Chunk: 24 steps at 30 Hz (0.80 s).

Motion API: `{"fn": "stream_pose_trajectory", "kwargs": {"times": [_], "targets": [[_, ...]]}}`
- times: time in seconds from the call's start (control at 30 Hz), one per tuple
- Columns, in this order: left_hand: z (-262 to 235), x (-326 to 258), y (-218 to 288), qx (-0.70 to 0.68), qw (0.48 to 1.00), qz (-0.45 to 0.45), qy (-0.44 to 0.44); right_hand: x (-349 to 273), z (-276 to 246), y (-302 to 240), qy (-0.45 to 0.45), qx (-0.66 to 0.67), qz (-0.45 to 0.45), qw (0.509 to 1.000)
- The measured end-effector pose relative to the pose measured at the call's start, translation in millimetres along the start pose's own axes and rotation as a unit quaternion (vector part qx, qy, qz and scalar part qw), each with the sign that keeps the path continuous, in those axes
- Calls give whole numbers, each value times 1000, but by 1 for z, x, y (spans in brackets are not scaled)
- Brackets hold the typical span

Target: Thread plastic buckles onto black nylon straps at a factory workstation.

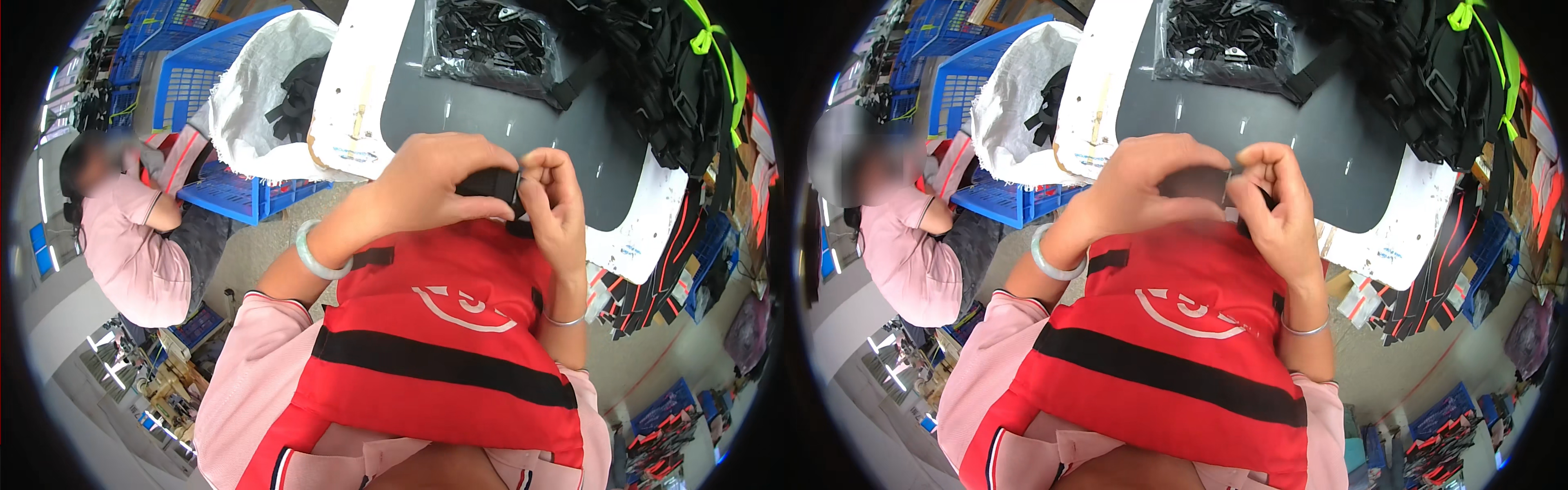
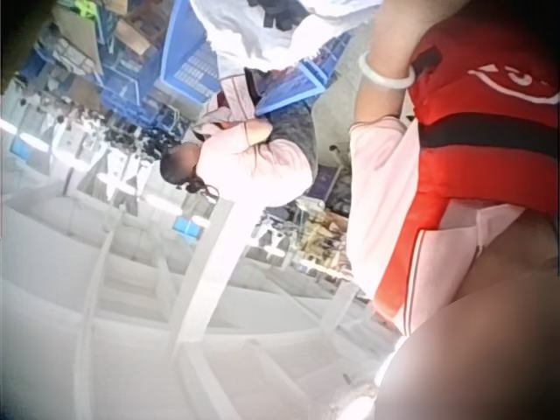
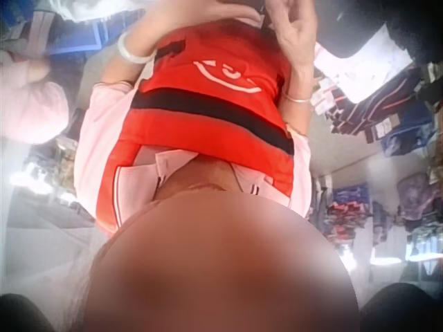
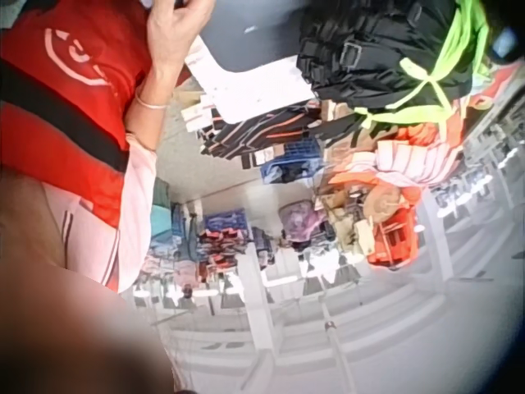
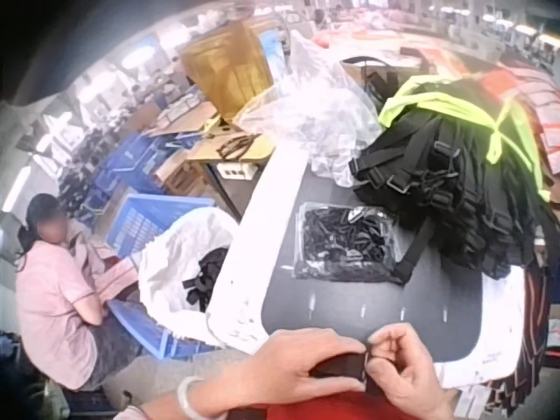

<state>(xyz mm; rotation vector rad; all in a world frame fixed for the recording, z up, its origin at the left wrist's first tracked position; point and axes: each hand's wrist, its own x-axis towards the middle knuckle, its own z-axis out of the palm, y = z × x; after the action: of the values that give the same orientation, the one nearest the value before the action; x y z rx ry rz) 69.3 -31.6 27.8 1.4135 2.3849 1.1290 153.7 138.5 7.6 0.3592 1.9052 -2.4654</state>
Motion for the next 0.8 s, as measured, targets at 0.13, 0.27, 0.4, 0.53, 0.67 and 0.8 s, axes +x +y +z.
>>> {"fn": "stream_pose_trajectory", "kwargs": {"times": [0.13,0.27,0.4,0.53,0.67,0.8], "targets": [[28,-12,3,-423,877,-203,106,7,-3,8,-56,-125,-133,981],[43,-27,0,-588,767,-227,117,6,1,0,-49,-279,-165,945],[30,-27,2,-530,806,-231,129,6,20,0,-38,-354,-219,909],[-2,-29,2,-474,793,-281,260,14,23,-5,-37,-408,-257,875],[-108,-61,-43,-571,667,-125,461,21,-7,2,-17,-413,-180,892],[-172,-83,-46,-493,663,-35,562,35,-20,15,52,-254,-179,949]]}}
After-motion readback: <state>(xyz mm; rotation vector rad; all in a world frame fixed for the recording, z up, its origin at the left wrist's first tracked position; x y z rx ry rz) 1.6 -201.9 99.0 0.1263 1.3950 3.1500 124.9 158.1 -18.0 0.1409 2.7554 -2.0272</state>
